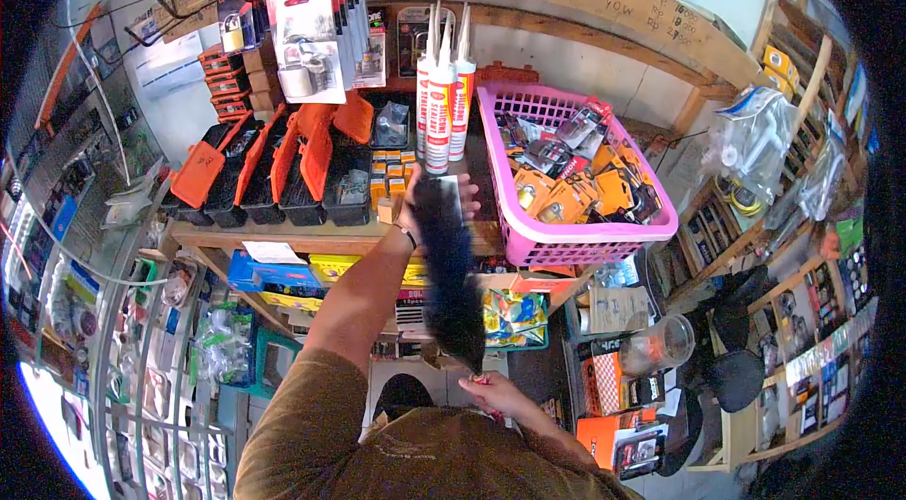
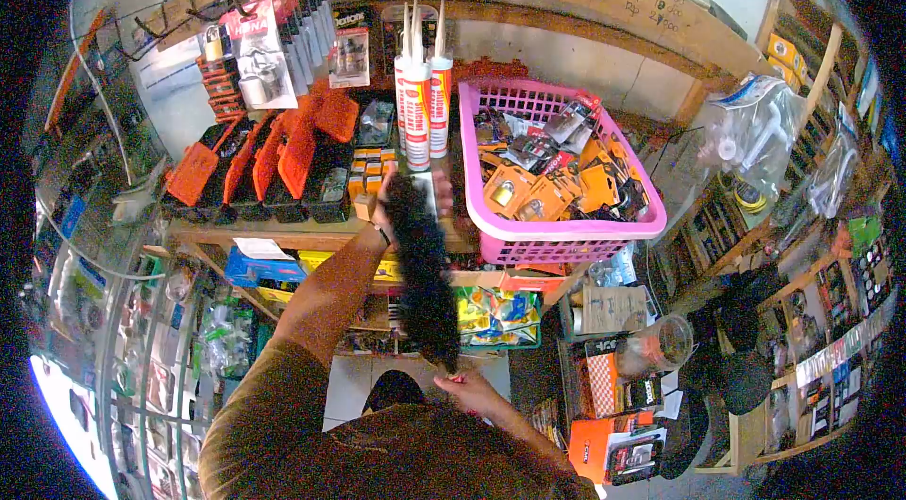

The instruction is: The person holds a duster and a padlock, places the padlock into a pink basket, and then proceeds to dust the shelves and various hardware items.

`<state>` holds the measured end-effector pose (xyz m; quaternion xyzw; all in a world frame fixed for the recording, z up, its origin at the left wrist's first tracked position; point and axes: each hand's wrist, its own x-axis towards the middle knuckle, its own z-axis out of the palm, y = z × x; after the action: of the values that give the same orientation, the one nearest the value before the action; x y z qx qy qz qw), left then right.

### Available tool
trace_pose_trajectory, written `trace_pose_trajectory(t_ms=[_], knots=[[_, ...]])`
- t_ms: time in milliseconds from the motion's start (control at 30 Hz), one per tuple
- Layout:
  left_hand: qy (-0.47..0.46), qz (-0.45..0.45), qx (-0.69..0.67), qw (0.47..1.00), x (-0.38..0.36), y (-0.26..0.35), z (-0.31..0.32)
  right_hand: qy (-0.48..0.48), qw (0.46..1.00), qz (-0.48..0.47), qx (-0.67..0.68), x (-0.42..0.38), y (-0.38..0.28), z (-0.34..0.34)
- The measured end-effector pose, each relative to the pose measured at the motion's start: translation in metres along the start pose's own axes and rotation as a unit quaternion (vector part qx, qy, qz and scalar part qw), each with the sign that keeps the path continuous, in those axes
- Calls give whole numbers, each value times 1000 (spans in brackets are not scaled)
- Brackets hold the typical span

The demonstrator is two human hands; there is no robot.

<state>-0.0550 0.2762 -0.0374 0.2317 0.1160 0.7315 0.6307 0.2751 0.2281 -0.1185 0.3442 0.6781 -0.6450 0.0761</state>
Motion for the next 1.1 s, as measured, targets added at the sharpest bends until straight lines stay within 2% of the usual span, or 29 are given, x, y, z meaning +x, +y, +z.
trace_pose_trajectory(t_ms=[33,67,100,167,200,233,300,333,367,433,467,500,533,567,600,633,700,767,800,833,867,900,933,967,1033,1067,1100], knots=[[-102,-18,4,995,1,3,-4,-47,999,-1,17,2,4,0],[-89,-6,-22,996,-1,-1,-8,-48,999,-2,16,4,6,-1],[-68,4,-17,998,-2,-1,-5,-16,998,-2,53,6,9,-1],[48,9,-71,996,-2,-4,16,16,996,0,88,5,10,-1],[96,22,-20,995,-1,-5,19,-34,996,7,82,5,8,-1],[95,21,-20,995,0,-4,11,-83,993,14,77,4,5,0],[-70,-1,15,997,0,0,2,-60,993,1,103,-3,-5,3],[-25,11,31,999,-4,-1,6,-38,991,-12,126,-5,-9,3],[-49,1,-20,999,-6,-3,10,-38,991,-12,126,-4,-7,3],[119,31,-17,992,-4,-6,28,78,996,-38,-28,3,3,3],[100,38,-10,994,-1,-5,14,79,996,-37,-27,7,10,1],[100,37,-10,994,-2,-4,10,8,999,-30,-16,9,14,-1],[20,17,15,1000,-3,-2,6,-62,998,-23,-5,9,16,-2],[-60,-2,40,997,-2,-1,2,-61,998,-24,-4,10,17,-2],[-36,-2,0,999,-5,-2,6,-21,999,-23,31,4,7,-1],[124,60,24,990,0,-4,11,18,997,-22,65,2,1,0],[138,45,28,989,-2,-7,24,-17,998,-41,51,7,9,0],[-57,-7,47,997,-5,0,9,-50,996,-60,40,9,14,-2],[-99,-8,28,995,-2,0,8,-41,997,-43,39,7,15,-3],[-99,-8,28,995,-1,-2,6,-32,998,-26,37,7,15,-3],[24,36,48,998,1,-4,5,-32,998,-26,37,7,14,-3],[147,80,67,984,1,-7,10,7,999,-19,38,7,13,-2],[142,64,46,987,-2,-8,24,46,998,-12,39,7,13,-1],[142,65,46,987,-3,-6,19,45,998,-12,38,6,10,-2],[-88,-8,41,995,-2,1,4,-119,992,-17,38,3,3,-4],[-118,6,29,993,-1,-3,-2,-119,992,-18,40,3,3,-2],[-118,6,30,993,-1,-6,8,-42,997,-29,53,3,3,1]])
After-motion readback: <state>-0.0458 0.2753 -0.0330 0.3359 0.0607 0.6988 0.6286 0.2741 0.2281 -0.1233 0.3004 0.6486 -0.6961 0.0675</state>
